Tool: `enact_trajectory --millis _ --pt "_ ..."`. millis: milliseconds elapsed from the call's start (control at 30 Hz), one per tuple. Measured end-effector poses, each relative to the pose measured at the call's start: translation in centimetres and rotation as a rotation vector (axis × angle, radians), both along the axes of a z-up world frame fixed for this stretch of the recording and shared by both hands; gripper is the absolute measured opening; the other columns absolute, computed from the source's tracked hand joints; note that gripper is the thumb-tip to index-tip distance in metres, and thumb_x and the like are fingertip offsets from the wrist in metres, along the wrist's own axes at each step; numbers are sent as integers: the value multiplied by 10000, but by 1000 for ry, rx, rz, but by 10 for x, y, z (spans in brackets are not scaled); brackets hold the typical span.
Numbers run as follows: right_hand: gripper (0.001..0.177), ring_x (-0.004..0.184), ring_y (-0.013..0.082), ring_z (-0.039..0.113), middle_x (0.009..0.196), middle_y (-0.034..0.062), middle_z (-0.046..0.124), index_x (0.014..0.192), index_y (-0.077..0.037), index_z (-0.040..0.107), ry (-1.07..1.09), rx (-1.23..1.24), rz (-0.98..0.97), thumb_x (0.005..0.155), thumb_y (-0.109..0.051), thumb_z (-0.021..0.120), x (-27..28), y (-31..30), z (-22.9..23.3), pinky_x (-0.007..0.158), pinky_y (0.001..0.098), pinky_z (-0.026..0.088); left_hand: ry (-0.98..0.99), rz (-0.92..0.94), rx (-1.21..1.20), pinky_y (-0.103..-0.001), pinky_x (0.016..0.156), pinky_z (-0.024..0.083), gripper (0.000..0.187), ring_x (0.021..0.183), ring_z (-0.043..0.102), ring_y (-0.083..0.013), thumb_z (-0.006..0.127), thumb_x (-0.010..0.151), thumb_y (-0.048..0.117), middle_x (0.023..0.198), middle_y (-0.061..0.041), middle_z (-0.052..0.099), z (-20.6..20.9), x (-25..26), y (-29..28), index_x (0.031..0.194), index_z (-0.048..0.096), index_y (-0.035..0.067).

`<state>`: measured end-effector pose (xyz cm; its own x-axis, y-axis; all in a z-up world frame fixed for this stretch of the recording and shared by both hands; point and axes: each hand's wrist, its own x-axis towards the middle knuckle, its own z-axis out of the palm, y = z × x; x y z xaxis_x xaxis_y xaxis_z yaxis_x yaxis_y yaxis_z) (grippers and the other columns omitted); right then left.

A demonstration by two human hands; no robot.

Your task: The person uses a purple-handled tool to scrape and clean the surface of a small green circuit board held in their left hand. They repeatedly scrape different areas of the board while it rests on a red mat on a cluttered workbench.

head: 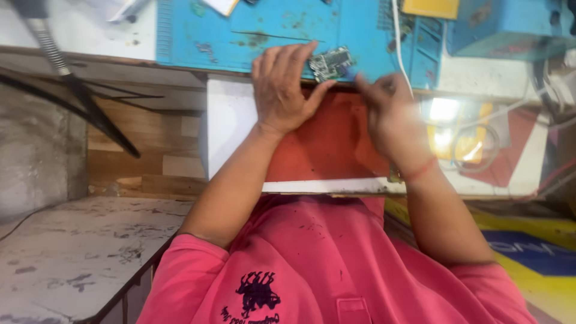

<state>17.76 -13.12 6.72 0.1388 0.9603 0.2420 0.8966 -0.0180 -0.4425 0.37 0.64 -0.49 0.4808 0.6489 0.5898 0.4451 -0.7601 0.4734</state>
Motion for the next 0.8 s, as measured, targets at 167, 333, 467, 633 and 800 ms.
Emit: enact_trajectory --millis 167,333,467,633,800 --pt "408 947 385 637 1112 206 588 1367 -94 698 -36 -3 34 984 11 602 10 4 -6 791 460 530 -29 5 23 -442 1053 360 678 1213 536 -247 862 907 479 1283 -24 624 0 3 4 1410 554 145" --pt "430 939 391 634 1108 218 582 1381 -80 689 -80 23 24 970 16 603 4 1 -7 767 463 524 -40 -15 13 -437 1054 355 692 1216 531 -250 866 917 468 1290 -32 625 -1 2 2 1428 537 136" --pt "427 945 363 646 1142 205 585 1388 -105 687 -3 -14 38 992 20 589 -8 0 -6 786 452 531 17 -1 -12 -436 1042 359 688 1206 535 -254 876 907 462 1255 -27 627 -6 -3 -2 1420 538 151" --pt "360 881 344 651 1061 169 610 1346 -104 704 7 -97 86 1003 -22 629 -4 14 4 730 441 521 -31 12 9 -442 1053 366 720 1222 542 -262 862 877 439 1297 -49 583 -5 0 2 1433 515 140" --pt "352 887 353 637 1058 178 587 1352 -72 700 17 -42 89 1010 -8 642 -2 10 5 758 439 518 -32 26 -16 -451 1040 363 773 1206 533 -259 869 852 473 1285 -52 578 -7 5 -1 1436 493 135"
